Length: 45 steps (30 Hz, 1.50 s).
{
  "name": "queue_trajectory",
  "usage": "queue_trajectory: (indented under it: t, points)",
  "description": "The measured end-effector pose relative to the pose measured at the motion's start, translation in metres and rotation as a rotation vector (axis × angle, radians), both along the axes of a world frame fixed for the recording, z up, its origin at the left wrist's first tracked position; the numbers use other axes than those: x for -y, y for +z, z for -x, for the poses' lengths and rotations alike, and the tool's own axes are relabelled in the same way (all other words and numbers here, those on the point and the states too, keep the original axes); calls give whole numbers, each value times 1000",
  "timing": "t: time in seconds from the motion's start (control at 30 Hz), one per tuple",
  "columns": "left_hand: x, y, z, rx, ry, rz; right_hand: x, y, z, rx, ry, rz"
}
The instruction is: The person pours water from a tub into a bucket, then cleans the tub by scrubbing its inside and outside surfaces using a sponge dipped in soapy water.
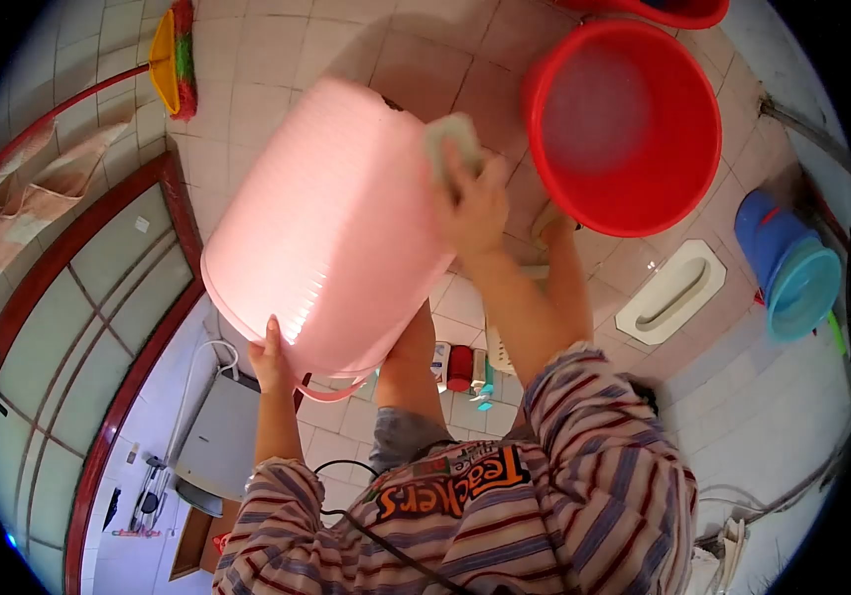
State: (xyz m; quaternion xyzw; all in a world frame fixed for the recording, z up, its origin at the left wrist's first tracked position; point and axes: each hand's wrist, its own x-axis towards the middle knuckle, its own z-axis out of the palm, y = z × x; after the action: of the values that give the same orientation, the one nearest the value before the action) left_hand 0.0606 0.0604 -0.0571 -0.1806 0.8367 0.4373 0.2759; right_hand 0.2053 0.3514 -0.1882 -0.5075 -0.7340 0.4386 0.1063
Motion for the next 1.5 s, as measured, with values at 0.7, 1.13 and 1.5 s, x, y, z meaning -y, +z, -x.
queue_trajectory:
  t: [0.7,1.13,1.5]
  points:
    - [-144,32,-96,-174,15,-51,-211,-175,-175,355,-386,101]
    - [-175,56,-23,183,93,-372,-162,-127,-97,-366,-635,622]
    - [-133,25,-60,186,-110,-309,3,133,43,-540,612,209]
